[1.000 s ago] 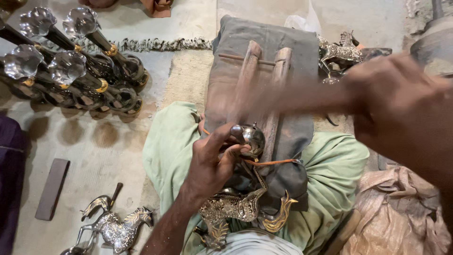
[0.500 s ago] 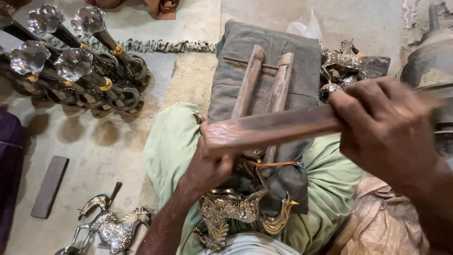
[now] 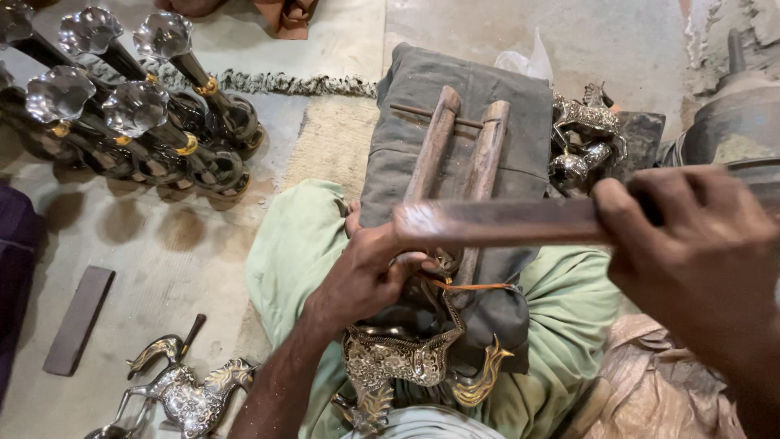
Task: The person sits on the floor holding a small punch against an ornate silver animal figurine resting on a sand-filled cushion and strikes the punch with a wooden mallet, working the surface of the sculpture. They reposition the punch repeatedly around the figurine's body and briefly lift and turn the piece to reach other areas.
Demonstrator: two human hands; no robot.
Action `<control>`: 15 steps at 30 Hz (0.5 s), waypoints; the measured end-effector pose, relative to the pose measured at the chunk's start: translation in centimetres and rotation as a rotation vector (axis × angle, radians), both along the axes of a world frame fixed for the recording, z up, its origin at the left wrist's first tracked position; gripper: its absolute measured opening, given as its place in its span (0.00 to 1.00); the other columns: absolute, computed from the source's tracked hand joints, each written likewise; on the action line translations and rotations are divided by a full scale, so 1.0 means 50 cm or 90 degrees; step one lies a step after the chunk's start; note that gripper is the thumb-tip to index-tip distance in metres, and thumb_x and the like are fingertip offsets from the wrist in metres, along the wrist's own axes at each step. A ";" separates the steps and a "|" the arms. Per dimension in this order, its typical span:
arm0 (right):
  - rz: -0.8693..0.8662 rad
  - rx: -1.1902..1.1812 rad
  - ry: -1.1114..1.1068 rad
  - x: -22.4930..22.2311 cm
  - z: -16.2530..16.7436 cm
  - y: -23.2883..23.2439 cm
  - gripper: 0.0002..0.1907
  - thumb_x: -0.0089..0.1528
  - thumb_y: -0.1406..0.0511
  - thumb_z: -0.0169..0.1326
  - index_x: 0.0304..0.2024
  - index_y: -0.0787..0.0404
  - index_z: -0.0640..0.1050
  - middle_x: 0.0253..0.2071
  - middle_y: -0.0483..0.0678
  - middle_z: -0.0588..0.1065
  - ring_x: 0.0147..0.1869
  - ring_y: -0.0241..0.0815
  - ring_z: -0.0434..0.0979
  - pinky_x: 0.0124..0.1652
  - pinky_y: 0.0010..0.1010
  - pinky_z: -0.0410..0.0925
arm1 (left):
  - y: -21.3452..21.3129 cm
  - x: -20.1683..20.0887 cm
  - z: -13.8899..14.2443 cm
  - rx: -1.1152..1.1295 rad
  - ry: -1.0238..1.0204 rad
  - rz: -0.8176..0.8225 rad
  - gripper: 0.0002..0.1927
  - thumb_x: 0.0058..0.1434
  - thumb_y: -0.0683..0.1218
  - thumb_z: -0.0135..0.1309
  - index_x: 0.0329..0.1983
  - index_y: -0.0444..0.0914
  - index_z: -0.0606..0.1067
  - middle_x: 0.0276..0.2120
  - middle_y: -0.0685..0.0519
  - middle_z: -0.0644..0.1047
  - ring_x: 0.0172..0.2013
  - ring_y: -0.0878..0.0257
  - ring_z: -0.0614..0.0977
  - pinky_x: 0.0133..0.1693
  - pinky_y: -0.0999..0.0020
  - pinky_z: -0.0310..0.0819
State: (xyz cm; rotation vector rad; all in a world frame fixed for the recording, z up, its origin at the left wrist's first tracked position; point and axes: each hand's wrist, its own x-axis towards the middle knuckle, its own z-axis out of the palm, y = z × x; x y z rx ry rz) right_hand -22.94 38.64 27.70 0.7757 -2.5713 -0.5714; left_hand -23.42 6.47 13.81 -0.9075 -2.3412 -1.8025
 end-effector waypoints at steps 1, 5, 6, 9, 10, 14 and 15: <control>-0.006 -0.015 -0.006 0.003 0.005 0.000 0.22 0.60 0.61 0.61 0.57 0.55 0.75 0.47 0.51 0.77 0.47 0.49 0.80 0.44 0.43 0.77 | 0.000 -0.003 0.006 0.024 -0.037 -0.021 0.18 0.66 0.34 0.51 0.58 0.40 0.72 0.44 0.50 0.83 0.44 0.62 0.88 0.51 0.58 0.76; -0.048 -0.172 -0.083 0.006 0.020 0.002 0.26 0.60 0.61 0.64 0.57 0.61 0.73 0.44 0.57 0.78 0.41 0.52 0.82 0.38 0.41 0.76 | -0.004 -0.005 0.030 0.221 -0.234 0.105 0.21 0.65 0.38 0.58 0.60 0.40 0.69 0.38 0.51 0.85 0.39 0.67 0.86 0.39 0.71 0.85; -0.086 -0.215 -0.129 0.003 0.020 0.001 0.27 0.58 0.59 0.65 0.56 0.60 0.73 0.43 0.56 0.79 0.37 0.51 0.82 0.36 0.41 0.76 | -0.002 -0.002 0.034 0.208 -0.223 0.107 0.22 0.65 0.38 0.58 0.61 0.40 0.69 0.37 0.52 0.85 0.39 0.67 0.86 0.41 0.72 0.85; -0.096 -0.224 -0.172 -0.019 0.015 0.002 0.30 0.53 0.59 0.67 0.55 0.60 0.74 0.38 0.55 0.81 0.32 0.52 0.83 0.31 0.41 0.75 | 0.008 0.006 0.040 0.182 -0.198 0.106 0.22 0.65 0.35 0.58 0.62 0.38 0.70 0.36 0.52 0.84 0.40 0.67 0.86 0.45 0.73 0.84; -0.082 -0.207 -0.170 -0.029 0.013 0.004 0.31 0.52 0.59 0.67 0.56 0.61 0.74 0.36 0.55 0.81 0.32 0.53 0.83 0.30 0.41 0.75 | 0.014 0.009 0.039 0.182 -0.195 0.100 0.23 0.65 0.33 0.56 0.62 0.38 0.71 0.36 0.52 0.84 0.40 0.67 0.86 0.44 0.73 0.83; -0.212 -0.137 -0.349 -0.080 0.007 0.020 0.29 0.53 0.53 0.68 0.52 0.56 0.75 0.32 0.52 0.82 0.29 0.45 0.83 0.34 0.37 0.78 | 0.028 0.012 0.028 0.195 -0.158 0.101 0.25 0.62 0.29 0.49 0.63 0.36 0.69 0.37 0.54 0.81 0.42 0.67 0.87 0.49 0.72 0.83; -0.198 -0.118 -0.370 -0.094 0.010 0.025 0.27 0.52 0.53 0.68 0.49 0.55 0.75 0.32 0.51 0.82 0.29 0.43 0.82 0.34 0.35 0.78 | 0.028 0.013 0.024 0.196 -0.160 0.105 0.24 0.63 0.29 0.49 0.62 0.35 0.70 0.36 0.53 0.81 0.41 0.67 0.86 0.48 0.72 0.83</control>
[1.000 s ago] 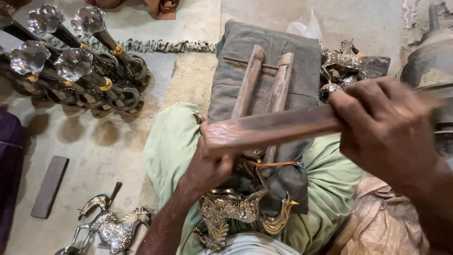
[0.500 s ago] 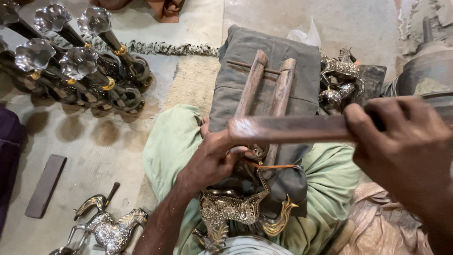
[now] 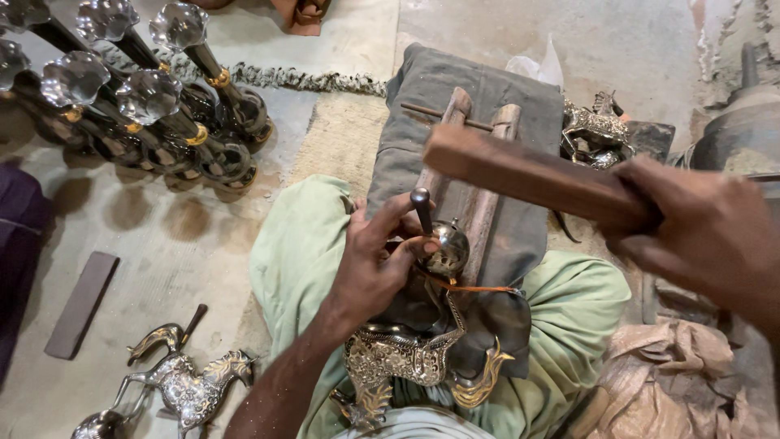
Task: The person sits on the floor holding a small punch against an ornate silver animal figurine resting on a sand-filled cushion and strikes the punch with a wooden mallet, working the surface of the sculpture. They reposition the punch repeatedly around the figurine's body and briefly lift and turn the piece to reach other areas.
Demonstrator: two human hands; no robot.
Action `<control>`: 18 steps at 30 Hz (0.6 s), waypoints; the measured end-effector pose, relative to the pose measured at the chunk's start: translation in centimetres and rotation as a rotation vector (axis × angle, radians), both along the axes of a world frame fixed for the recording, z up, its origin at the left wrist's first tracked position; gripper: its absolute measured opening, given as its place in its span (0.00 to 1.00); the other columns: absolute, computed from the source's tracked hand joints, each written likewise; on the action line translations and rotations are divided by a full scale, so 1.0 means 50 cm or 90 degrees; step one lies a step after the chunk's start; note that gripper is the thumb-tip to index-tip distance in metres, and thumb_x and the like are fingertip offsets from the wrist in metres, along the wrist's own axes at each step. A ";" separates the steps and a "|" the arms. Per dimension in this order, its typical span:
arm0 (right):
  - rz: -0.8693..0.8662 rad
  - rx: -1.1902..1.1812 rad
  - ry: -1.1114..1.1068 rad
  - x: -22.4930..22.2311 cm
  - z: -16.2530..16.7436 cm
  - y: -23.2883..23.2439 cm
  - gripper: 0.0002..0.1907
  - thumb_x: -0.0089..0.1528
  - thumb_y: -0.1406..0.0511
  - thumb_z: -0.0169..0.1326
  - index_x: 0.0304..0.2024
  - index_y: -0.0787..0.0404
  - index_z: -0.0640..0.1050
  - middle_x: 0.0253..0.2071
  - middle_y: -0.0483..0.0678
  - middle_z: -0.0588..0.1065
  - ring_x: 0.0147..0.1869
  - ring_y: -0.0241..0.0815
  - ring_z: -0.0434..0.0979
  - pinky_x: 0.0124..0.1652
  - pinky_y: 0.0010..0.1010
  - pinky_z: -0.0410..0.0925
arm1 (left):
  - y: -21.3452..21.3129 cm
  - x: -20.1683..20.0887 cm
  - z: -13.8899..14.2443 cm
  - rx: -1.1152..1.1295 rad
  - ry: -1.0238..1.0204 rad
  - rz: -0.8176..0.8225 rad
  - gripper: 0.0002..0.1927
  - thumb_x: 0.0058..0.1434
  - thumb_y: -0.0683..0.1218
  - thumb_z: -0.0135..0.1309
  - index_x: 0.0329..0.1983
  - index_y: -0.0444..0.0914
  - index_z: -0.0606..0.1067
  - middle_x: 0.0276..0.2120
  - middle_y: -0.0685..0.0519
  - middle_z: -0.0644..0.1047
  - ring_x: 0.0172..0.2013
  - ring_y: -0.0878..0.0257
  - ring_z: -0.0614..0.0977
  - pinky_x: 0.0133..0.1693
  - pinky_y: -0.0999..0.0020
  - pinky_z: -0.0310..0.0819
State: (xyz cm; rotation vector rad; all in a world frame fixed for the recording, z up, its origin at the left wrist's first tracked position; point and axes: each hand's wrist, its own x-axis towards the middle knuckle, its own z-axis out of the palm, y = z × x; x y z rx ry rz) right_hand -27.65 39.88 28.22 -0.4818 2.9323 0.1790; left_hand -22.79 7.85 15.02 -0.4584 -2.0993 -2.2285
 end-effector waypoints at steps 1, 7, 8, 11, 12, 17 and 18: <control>0.020 0.011 -0.020 -0.013 0.003 0.003 0.25 0.52 0.53 0.68 0.47 0.54 0.76 0.32 0.50 0.82 0.28 0.41 0.81 0.34 0.34 0.79 | 0.000 0.000 -0.003 0.000 -0.002 0.003 0.23 0.63 0.29 0.49 0.61 0.35 0.70 0.36 0.53 0.81 0.41 0.67 0.86 0.47 0.73 0.83; 0.033 -0.046 -0.057 -0.081 0.057 -0.017 0.19 0.56 0.61 0.65 0.48 0.57 0.77 0.28 0.50 0.79 0.26 0.39 0.81 0.31 0.36 0.76 | 0.006 -0.002 -0.018 0.000 0.025 0.019 0.22 0.65 0.29 0.50 0.61 0.34 0.70 0.36 0.52 0.80 0.40 0.66 0.86 0.47 0.71 0.84; 0.042 0.017 -0.068 -0.093 0.068 -0.025 0.17 0.58 0.61 0.64 0.47 0.55 0.77 0.27 0.48 0.79 0.26 0.38 0.81 0.31 0.36 0.76 | 0.009 -0.002 -0.020 0.010 0.022 0.019 0.22 0.65 0.29 0.48 0.61 0.34 0.70 0.37 0.52 0.80 0.41 0.66 0.87 0.48 0.71 0.85; 0.092 0.157 -0.069 -0.115 0.094 -0.046 0.14 0.60 0.60 0.59 0.48 0.49 0.77 0.28 0.43 0.79 0.25 0.34 0.81 0.33 0.32 0.75 | 0.015 -0.001 -0.025 0.034 -0.009 0.031 0.24 0.64 0.30 0.53 0.63 0.34 0.68 0.38 0.52 0.81 0.42 0.64 0.86 0.46 0.70 0.84; 0.075 0.071 -0.085 -0.118 0.098 -0.053 0.16 0.60 0.60 0.59 0.50 0.51 0.76 0.28 0.44 0.78 0.24 0.35 0.80 0.32 0.32 0.75 | 0.016 0.000 -0.027 0.026 -0.005 0.034 0.24 0.64 0.29 0.52 0.63 0.34 0.68 0.38 0.52 0.81 0.42 0.64 0.86 0.47 0.69 0.85; 0.108 0.269 -0.062 -0.124 0.111 -0.074 0.17 0.61 0.57 0.58 0.53 0.46 0.76 0.30 0.42 0.79 0.27 0.35 0.80 0.31 0.30 0.77 | 0.016 0.004 -0.036 0.028 0.008 0.031 0.23 0.65 0.29 0.50 0.63 0.34 0.68 0.38 0.51 0.80 0.43 0.62 0.88 0.50 0.66 0.88; 0.135 0.164 -0.019 -0.123 0.114 -0.077 0.18 0.58 0.57 0.60 0.51 0.48 0.77 0.28 0.45 0.80 0.26 0.36 0.81 0.31 0.32 0.76 | 0.016 0.006 -0.037 0.036 0.004 0.029 0.23 0.65 0.29 0.51 0.63 0.34 0.68 0.38 0.51 0.79 0.43 0.62 0.87 0.49 0.66 0.87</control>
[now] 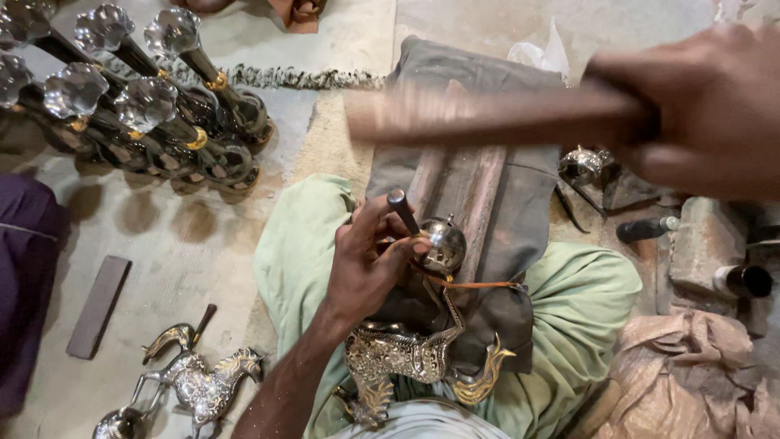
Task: The person sits on the floor holding a small punch against an ornate silver animal figurine resting on a sand-filled cushion and strikes the punch with a wooden mallet, working the surface of the sculpture. They reposition the punch repeatedly around the figurine's body and briefly lift and turn the piece to reach other areas.
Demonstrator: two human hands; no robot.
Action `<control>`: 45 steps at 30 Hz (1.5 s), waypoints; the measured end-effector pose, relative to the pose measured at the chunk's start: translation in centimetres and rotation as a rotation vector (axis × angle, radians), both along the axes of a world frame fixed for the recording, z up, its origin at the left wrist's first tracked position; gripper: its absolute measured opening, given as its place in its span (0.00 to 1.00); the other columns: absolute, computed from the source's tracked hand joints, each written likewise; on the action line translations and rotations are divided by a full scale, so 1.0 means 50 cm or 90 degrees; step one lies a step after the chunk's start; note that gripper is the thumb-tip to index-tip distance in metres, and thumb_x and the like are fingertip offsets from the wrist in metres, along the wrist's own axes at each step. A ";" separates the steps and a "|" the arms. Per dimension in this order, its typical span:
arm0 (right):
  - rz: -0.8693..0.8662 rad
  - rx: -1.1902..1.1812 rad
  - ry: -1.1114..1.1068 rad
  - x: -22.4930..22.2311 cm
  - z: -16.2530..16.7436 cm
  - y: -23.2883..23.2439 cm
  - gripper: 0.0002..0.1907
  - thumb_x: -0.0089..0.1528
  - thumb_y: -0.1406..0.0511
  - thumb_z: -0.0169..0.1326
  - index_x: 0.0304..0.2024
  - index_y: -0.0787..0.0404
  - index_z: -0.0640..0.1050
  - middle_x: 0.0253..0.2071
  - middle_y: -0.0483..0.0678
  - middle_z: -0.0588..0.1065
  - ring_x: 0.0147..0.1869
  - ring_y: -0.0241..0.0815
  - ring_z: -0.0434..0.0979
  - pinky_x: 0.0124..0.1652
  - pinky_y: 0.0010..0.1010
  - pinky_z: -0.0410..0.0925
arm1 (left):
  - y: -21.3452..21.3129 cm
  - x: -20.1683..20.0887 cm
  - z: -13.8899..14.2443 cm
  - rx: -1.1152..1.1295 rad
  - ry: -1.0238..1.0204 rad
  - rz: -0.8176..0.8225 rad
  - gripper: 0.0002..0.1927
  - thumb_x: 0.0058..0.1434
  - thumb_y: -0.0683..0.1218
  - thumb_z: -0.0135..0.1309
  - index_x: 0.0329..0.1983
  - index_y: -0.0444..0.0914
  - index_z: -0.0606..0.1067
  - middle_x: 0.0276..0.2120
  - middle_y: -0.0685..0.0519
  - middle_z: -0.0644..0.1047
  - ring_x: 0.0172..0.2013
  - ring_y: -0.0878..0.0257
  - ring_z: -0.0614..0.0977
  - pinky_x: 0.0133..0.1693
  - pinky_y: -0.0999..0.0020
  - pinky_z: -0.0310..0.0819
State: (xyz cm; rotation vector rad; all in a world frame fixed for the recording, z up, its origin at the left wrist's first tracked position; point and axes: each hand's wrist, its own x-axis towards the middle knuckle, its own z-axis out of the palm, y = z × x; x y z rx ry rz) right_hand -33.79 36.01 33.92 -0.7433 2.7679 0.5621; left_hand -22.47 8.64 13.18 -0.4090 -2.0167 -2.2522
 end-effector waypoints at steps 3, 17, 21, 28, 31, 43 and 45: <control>0.003 0.084 -0.004 -0.002 0.002 -0.017 0.27 0.57 0.59 0.60 0.59 0.43 0.73 0.34 0.42 0.81 0.25 0.35 0.81 0.31 0.31 0.76 | -0.002 0.001 -0.003 -0.006 0.004 0.000 0.21 0.65 0.30 0.52 0.61 0.34 0.67 0.39 0.50 0.79 0.43 0.62 0.87 0.48 0.67 0.87; -0.078 -0.021 -0.069 -0.006 0.009 -0.015 0.16 0.58 0.61 0.62 0.49 0.48 0.78 0.28 0.44 0.79 0.28 0.37 0.81 0.35 0.34 0.77 | -0.005 -0.006 -0.004 0.023 -0.012 -0.018 0.20 0.66 0.30 0.48 0.61 0.35 0.67 0.39 0.48 0.83 0.42 0.63 0.87 0.50 0.67 0.85; -0.097 -0.051 -0.055 -0.007 0.003 -0.025 0.16 0.60 0.64 0.60 0.50 0.52 0.77 0.27 0.46 0.79 0.28 0.38 0.81 0.33 0.34 0.79 | -0.010 -0.008 -0.004 -0.010 0.002 -0.020 0.20 0.65 0.31 0.50 0.60 0.35 0.67 0.39 0.49 0.82 0.41 0.62 0.88 0.47 0.68 0.86; 0.031 -0.215 0.049 -0.005 0.006 -0.017 0.18 0.59 0.57 0.63 0.49 0.54 0.79 0.25 0.50 0.79 0.26 0.38 0.82 0.33 0.37 0.77 | -0.012 -0.011 -0.008 -0.021 0.014 -0.018 0.19 0.66 0.31 0.48 0.59 0.36 0.68 0.39 0.50 0.81 0.42 0.63 0.88 0.47 0.68 0.87; -0.065 0.012 -0.046 -0.016 0.003 -0.011 0.14 0.60 0.60 0.59 0.50 0.47 0.78 0.26 0.46 0.80 0.25 0.36 0.82 0.33 0.32 0.79 | -0.014 -0.016 -0.009 -0.039 0.063 -0.012 0.22 0.65 0.31 0.47 0.63 0.35 0.68 0.40 0.49 0.79 0.43 0.63 0.88 0.49 0.68 0.87; -0.051 0.031 -0.046 0.001 0.000 -0.007 0.11 0.57 0.64 0.62 0.42 0.51 0.80 0.28 0.44 0.79 0.28 0.37 0.81 0.35 0.34 0.76 | -0.021 -0.015 -0.004 -0.013 0.036 -0.026 0.22 0.66 0.32 0.55 0.62 0.35 0.69 0.34 0.55 0.78 0.39 0.67 0.85 0.43 0.72 0.84; -0.092 -0.100 -0.085 0.003 0.004 -0.004 0.11 0.54 0.67 0.64 0.40 0.54 0.81 0.26 0.44 0.79 0.29 0.38 0.81 0.34 0.36 0.75 | -0.022 -0.017 -0.004 -0.011 0.038 -0.030 0.22 0.65 0.31 0.54 0.62 0.35 0.69 0.34 0.55 0.78 0.38 0.67 0.85 0.43 0.72 0.84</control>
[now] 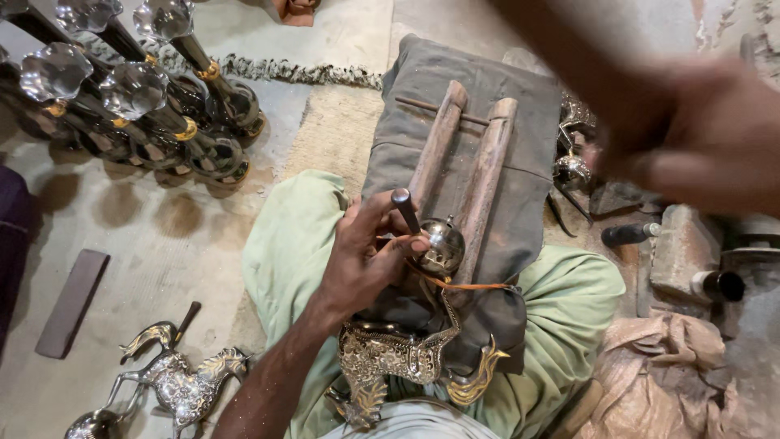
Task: The person sits on the floor holding a small punch against an ornate silver animal figurine resting on a sand-filled cushion and strikes the punch with a wooden mallet, working the surface of the sculpture. They reposition the punch repeatedly around the figurine's body and briefly lift and turn the piece to reach other areas.
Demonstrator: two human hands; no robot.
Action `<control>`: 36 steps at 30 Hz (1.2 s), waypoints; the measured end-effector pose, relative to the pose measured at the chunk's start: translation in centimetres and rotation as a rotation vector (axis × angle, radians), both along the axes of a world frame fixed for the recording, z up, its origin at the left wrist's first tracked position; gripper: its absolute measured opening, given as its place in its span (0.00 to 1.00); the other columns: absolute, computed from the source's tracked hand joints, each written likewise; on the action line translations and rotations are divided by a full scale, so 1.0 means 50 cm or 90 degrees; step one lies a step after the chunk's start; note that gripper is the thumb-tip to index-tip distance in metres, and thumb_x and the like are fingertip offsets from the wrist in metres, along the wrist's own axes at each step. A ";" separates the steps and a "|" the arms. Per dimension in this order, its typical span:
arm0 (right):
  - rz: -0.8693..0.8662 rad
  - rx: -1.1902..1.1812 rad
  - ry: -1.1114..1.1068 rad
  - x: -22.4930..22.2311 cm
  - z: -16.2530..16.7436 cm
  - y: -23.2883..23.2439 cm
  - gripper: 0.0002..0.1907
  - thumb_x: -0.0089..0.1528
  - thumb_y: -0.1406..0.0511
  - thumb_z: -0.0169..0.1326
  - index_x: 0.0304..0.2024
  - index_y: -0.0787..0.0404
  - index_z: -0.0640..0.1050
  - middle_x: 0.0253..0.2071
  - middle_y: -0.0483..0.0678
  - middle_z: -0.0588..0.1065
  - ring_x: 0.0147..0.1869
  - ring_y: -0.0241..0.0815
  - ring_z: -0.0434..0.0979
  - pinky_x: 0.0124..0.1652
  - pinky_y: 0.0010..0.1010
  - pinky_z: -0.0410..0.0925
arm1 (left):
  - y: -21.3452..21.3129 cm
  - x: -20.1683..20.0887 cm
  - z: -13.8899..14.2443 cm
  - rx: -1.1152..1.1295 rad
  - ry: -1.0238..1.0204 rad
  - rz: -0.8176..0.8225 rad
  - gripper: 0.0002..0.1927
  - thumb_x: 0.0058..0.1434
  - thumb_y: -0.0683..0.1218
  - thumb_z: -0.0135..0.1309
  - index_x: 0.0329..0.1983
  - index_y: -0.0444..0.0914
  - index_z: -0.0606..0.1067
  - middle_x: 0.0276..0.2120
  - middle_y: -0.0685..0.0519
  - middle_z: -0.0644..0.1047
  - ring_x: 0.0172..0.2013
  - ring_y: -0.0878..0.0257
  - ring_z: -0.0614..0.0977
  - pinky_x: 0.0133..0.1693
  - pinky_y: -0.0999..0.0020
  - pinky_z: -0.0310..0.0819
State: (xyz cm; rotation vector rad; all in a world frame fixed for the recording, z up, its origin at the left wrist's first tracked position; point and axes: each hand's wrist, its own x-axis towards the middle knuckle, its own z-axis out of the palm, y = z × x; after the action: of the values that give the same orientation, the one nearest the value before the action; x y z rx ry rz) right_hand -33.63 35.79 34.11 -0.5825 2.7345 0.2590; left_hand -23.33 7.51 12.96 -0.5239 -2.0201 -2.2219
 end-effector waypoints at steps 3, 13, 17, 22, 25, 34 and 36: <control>0.083 0.015 0.117 0.006 -0.001 0.000 0.13 0.53 0.68 0.63 0.42 0.54 0.82 0.26 0.46 0.79 0.28 0.39 0.81 0.35 0.37 0.75 | -0.004 -0.003 -0.001 -0.007 0.016 -0.010 0.23 0.64 0.31 0.51 0.63 0.36 0.68 0.34 0.55 0.78 0.39 0.67 0.86 0.43 0.73 0.85; -0.019 0.092 0.087 0.024 -0.007 -0.016 0.17 0.57 0.60 0.63 0.47 0.54 0.78 0.27 0.49 0.80 0.26 0.38 0.81 0.34 0.33 0.76 | -0.022 -0.003 -0.002 0.022 -0.052 -0.072 0.24 0.62 0.29 0.44 0.62 0.35 0.69 0.37 0.53 0.77 0.44 0.64 0.87 0.49 0.68 0.87; 0.062 0.201 0.071 0.027 -0.014 -0.016 0.18 0.57 0.59 0.62 0.50 0.50 0.77 0.31 0.45 0.80 0.27 0.35 0.81 0.34 0.32 0.78 | -0.031 -0.013 -0.001 -0.001 -0.007 -0.085 0.25 0.59 0.29 0.44 0.61 0.35 0.68 0.38 0.51 0.82 0.43 0.63 0.87 0.51 0.68 0.86; 0.025 0.318 0.048 0.041 -0.022 -0.013 0.18 0.58 0.60 0.61 0.51 0.47 0.76 0.33 0.40 0.79 0.27 0.32 0.80 0.31 0.28 0.78 | -0.046 -0.018 0.000 -0.026 0.009 -0.102 0.25 0.59 0.29 0.43 0.60 0.34 0.70 0.38 0.49 0.83 0.43 0.63 0.88 0.51 0.69 0.85; 0.046 0.058 0.092 0.054 -0.017 -0.008 0.17 0.57 0.57 0.64 0.46 0.52 0.78 0.25 0.46 0.81 0.23 0.35 0.82 0.32 0.30 0.77 | -0.048 -0.025 -0.003 -0.048 0.016 -0.102 0.21 0.61 0.31 0.50 0.59 0.33 0.71 0.36 0.50 0.83 0.40 0.64 0.87 0.48 0.70 0.85; 0.047 0.223 0.121 0.077 -0.030 -0.005 0.18 0.59 0.60 0.61 0.51 0.53 0.77 0.34 0.47 0.80 0.23 0.37 0.82 0.27 0.30 0.77 | -0.058 -0.036 -0.017 -0.025 0.013 -0.168 0.18 0.66 0.31 0.51 0.59 0.33 0.70 0.40 0.50 0.82 0.44 0.64 0.87 0.49 0.70 0.85; 0.043 0.101 0.126 0.075 -0.028 0.002 0.21 0.54 0.61 0.64 0.50 0.54 0.78 0.31 0.47 0.81 0.26 0.38 0.82 0.32 0.32 0.76 | -0.061 -0.039 -0.018 -0.036 0.015 -0.176 0.19 0.66 0.30 0.49 0.59 0.33 0.70 0.40 0.50 0.82 0.44 0.64 0.87 0.50 0.70 0.86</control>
State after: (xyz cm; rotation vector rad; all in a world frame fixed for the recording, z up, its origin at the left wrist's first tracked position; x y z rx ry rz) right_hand -29.86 35.91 32.68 -0.6368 2.8499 0.5722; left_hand -25.26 4.44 12.04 -0.8797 -2.1168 -2.2952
